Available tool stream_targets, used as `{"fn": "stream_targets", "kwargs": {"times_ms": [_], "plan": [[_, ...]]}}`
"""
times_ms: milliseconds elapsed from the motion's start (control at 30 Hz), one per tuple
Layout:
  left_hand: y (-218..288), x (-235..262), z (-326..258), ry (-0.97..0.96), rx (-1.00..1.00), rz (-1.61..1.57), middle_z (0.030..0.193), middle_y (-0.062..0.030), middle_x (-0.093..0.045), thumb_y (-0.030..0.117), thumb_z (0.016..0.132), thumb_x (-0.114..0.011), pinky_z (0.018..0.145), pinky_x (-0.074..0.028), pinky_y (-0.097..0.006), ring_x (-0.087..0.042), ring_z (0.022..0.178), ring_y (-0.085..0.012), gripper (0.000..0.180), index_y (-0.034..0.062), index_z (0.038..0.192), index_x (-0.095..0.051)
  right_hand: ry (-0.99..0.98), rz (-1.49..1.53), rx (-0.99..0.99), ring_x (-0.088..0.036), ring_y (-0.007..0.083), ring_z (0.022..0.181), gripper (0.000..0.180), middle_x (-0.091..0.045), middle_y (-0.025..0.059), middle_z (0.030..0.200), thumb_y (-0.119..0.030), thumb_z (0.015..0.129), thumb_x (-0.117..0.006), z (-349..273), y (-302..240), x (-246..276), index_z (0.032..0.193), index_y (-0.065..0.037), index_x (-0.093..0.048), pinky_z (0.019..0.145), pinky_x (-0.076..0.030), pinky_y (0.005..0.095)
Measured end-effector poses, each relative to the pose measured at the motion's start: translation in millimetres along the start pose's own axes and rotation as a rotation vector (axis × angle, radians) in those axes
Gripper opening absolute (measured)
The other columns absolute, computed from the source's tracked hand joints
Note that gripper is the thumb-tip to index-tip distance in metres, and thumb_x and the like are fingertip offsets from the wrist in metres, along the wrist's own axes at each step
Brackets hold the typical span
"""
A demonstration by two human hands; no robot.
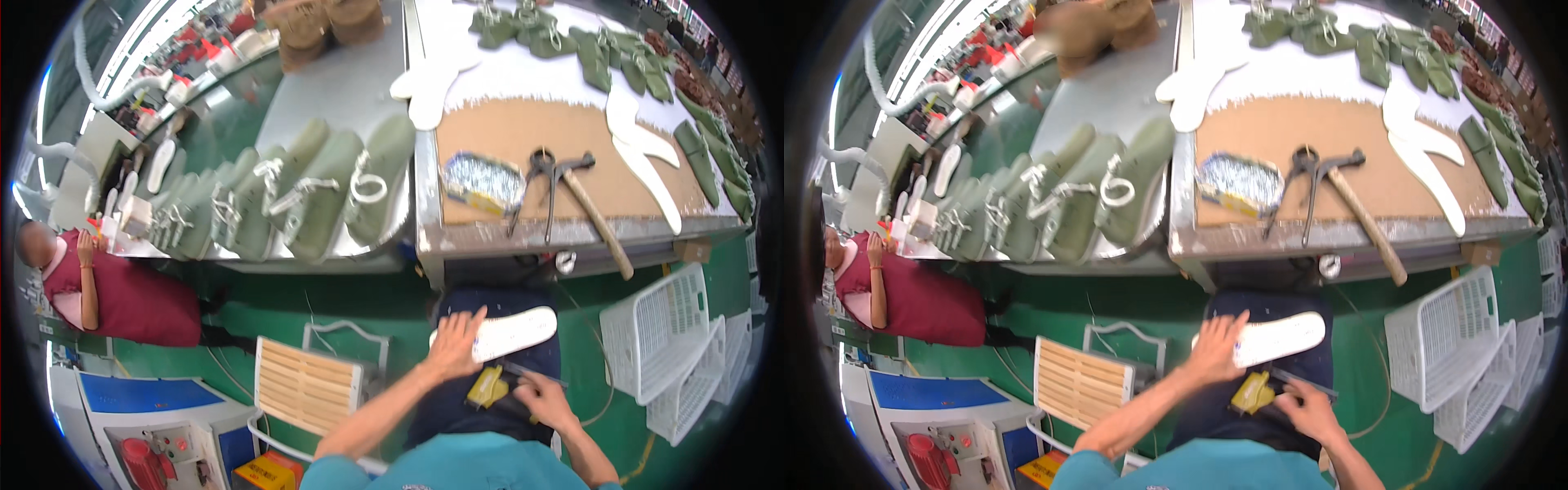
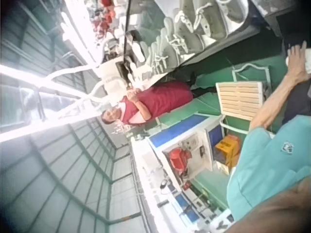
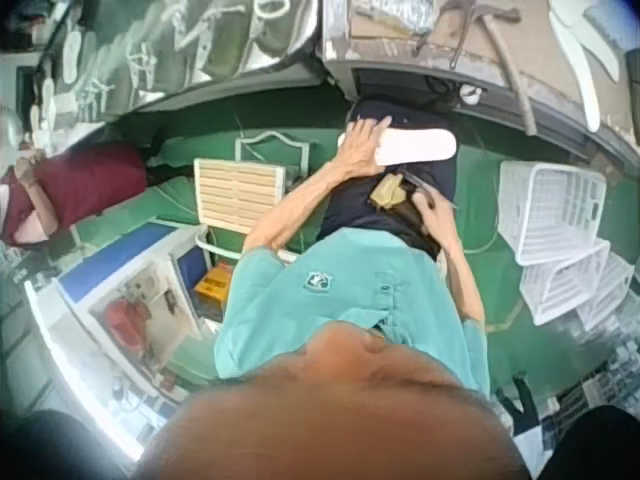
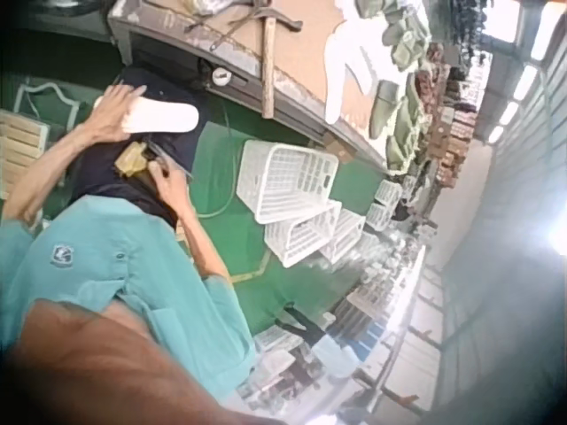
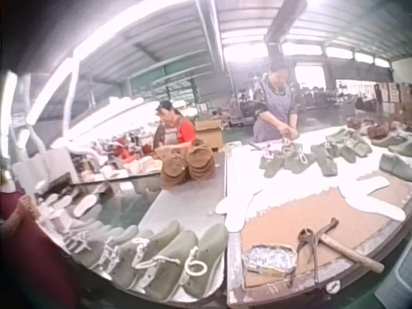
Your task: The person uses a handheld staple gun to attach white insoles to green shoe uppers. They repeatedly pick up an insole, staple it to a shoe upper, and place the finished shoe on a nearby table. Other workers are visible in the background performing similar tasks.
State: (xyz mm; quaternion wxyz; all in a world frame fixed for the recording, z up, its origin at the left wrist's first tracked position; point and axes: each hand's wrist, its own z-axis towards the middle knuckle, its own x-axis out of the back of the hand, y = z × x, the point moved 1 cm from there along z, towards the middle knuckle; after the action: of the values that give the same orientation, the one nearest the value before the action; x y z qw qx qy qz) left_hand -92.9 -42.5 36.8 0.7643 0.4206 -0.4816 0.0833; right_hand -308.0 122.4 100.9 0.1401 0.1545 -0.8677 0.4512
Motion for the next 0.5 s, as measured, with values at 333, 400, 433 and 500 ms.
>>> {"fn": "stream_targets", "kwargs": {"times_ms": [333, 400, 433, 500], "plan": [[37, 120, 12, 0.333, -0.640, 0.195, 0.135, -0.0102, -0.058, 0.024, 0.071, -0.082, 0.115, -0.034, -0.055, -0.057, 0.125, -0.0305, 0.070, 0.0233, 0.137, -0.060, -0.682, 1.345, 0.066, -0.071, 0.0526, 0.096, 0.083, -0.063, 0.0352, 0.123, -0.051, 0.093, -0.057, -7, -44, 50, 0.150, 0.008, -0.041, 0.076, -0.063, 0.0573], [35, 133, 16, 0.387, -0.541, 0.401, 0.144, -0.0093, -0.052, 0.031, 0.068, -0.087, 0.121, -0.021, -0.063, -0.046, 0.139, -0.0347, 0.068, 0.0323, 0.131, -0.061, -0.622, 1.186, 0.255, -0.072, 0.0457, 0.099, 0.081, -0.065, 0.0311, 0.124, -0.050, 0.093, -0.059, -3, -87, 51, 0.149, 0.007, -0.043, 0.083, -0.062, 0.0500], [43, 143, 20, 0.391, -0.398, 0.337, 0.156, -0.0166, -0.039, 0.044, 0.065, -0.092, 0.123, -0.014, -0.065, -0.030, 0.149, -0.0429, 0.081, 0.0252, 0.136, -0.059, -0.583, 1.103, 0.344, -0.072, 0.0423, 0.101, 0.080, -0.065, 0.0291, 0.124, -0.049, 0.093, -0.059, -2, -98, 52, 0.149, 0.006, -0.043, 0.087, -0.061, 0.0464], [72, 165, 32, 0.354, -0.215, 0.190, 0.164, -0.0248, -0.023, 0.052, 0.062, -0.095, 0.123, -0.010, -0.067, -0.016, 0.154, -0.0511, 0.106, 0.0166, 0.149, -0.048, -0.349, 1.056, 0.353, -0.068, 0.0224, 0.113, 0.071, -0.068, 0.0145, 0.127, -0.037, 0.093, -0.069, 17, -102, 43, 0.147, 0.004, -0.049, 0.097, -0.056, 0.0377]]}}
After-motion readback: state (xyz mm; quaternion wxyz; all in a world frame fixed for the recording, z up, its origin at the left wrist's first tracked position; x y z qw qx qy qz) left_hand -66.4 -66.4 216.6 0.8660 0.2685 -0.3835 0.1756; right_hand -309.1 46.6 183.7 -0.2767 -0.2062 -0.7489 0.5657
